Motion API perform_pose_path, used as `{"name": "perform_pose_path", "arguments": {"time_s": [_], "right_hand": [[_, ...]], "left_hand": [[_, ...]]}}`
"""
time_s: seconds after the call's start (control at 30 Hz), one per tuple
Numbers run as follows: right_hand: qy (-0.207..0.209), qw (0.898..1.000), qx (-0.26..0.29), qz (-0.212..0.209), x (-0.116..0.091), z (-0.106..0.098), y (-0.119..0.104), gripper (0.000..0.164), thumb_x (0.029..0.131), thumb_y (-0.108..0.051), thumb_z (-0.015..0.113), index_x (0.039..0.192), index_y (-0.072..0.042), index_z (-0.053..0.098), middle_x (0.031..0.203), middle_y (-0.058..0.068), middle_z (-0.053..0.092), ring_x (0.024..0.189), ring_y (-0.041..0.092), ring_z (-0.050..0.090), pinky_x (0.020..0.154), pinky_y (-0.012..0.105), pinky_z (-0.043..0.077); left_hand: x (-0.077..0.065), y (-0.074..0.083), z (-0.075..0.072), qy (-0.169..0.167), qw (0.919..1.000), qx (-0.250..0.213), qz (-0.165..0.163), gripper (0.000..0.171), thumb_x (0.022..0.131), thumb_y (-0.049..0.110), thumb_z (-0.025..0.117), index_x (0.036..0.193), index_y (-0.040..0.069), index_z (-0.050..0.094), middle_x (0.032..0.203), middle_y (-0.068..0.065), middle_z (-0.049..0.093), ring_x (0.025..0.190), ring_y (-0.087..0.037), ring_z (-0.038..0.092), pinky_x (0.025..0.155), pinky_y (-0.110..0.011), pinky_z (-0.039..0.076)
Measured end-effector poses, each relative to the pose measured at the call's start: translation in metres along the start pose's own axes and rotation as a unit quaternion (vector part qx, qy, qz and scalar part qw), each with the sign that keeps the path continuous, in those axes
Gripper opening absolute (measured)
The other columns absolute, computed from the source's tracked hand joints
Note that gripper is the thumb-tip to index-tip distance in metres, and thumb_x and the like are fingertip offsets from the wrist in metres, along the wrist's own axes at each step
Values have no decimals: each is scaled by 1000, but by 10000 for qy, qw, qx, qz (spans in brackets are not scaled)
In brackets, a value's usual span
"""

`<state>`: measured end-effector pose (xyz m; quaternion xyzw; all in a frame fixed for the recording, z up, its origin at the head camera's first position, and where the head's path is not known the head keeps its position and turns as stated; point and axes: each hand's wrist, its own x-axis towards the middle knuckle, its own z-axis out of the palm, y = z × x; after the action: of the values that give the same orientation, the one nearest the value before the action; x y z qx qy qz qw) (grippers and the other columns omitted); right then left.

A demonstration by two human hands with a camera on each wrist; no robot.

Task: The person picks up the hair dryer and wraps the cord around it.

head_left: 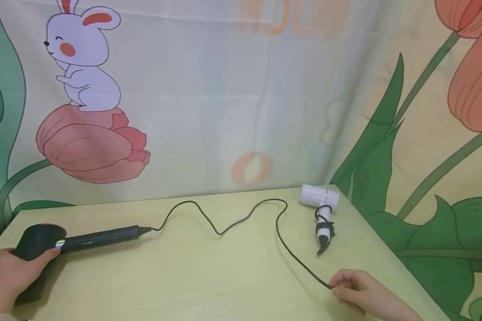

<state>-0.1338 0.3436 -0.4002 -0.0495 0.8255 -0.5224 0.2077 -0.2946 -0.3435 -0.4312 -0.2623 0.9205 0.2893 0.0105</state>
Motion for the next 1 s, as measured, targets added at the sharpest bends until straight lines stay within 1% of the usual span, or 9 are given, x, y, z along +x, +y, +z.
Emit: {"name": "perform_pose_path", "arguments": {"time_s": [0.13,0.23,0.37,0.5,0.73,0.87,0.93,1.0], "right_hand": [[-185,9995,75,-227,0,3,-6,29,96,-19,53,108,7,54,64,-4,47,48,7,39,47,22,40],[-250,9992,50,-305,1,4,-8,30,96,-20,53,108,8,53,65,-5,48,48,6,40,47,21,41],[-132,9998,-33,-149,5,7,-12,34,95,-24,56,112,6,52,66,-3,48,48,8,41,46,22,39],[-15,9999,-121,-115,10,8,-17,34,93,-25,58,114,2,52,68,-2,49,48,9,41,43,22,36],[17,9968,-259,-760,20,11,-26,29,95,-17,55,113,5,50,68,-2,51,46,4,40,40,22,35],[230,9944,-370,-968,28,13,-30,28,96,-18,55,115,1,50,72,-1,53,45,3,40,42,21,37],[362,9924,-408,-1101,33,14,-33,27,96,-18,54,117,-2,50,71,0,52,44,3,39,43,22,39],[486,9895,-451,-1286,38,15,-35,27,96,-18,54,118,-3,50,71,1,50,43,5,38,44,24,40]], "left_hand": [[-5,7,-2,126,9990,-324,273,108,80,62,56,137,-19,12,119,-41,36,106,-52,41,73,-50,42],[-12,18,-5,143,9983,-452,338,108,79,62,56,138,-18,13,119,-41,35,107,-51,40,71,-49,41],[-23,34,-11,135,9967,-607,514,109,80,62,57,140,-17,11,124,-41,34,110,-52,38,72,-50,40],[-32,48,-14,158,9941,-784,733,108,80,62,58,143,-13,11,129,-39,32,112,-51,38,70,-46,40],[-45,66,-19,183,9889,-1039,1045,112,77,66,59,145,-9,11,131,-38,35,113,-49,40,66,-41,40],[-54,74,-21,143,9866,-1102,1192,111,78,66,59,145,-8,11,132,-38,35,111,-48,42,66,-42,42],[-59,78,-22,120,9853,-1154,1253,111,78,66,59,145,-8,10,132,-39,35,110,-49,43,67,-44,44],[-64,83,-22,128,9836,-1191,1348,110,78,65,59,145,-8,11,131,-39,36,108,-48,44,66,-44,45]]}}
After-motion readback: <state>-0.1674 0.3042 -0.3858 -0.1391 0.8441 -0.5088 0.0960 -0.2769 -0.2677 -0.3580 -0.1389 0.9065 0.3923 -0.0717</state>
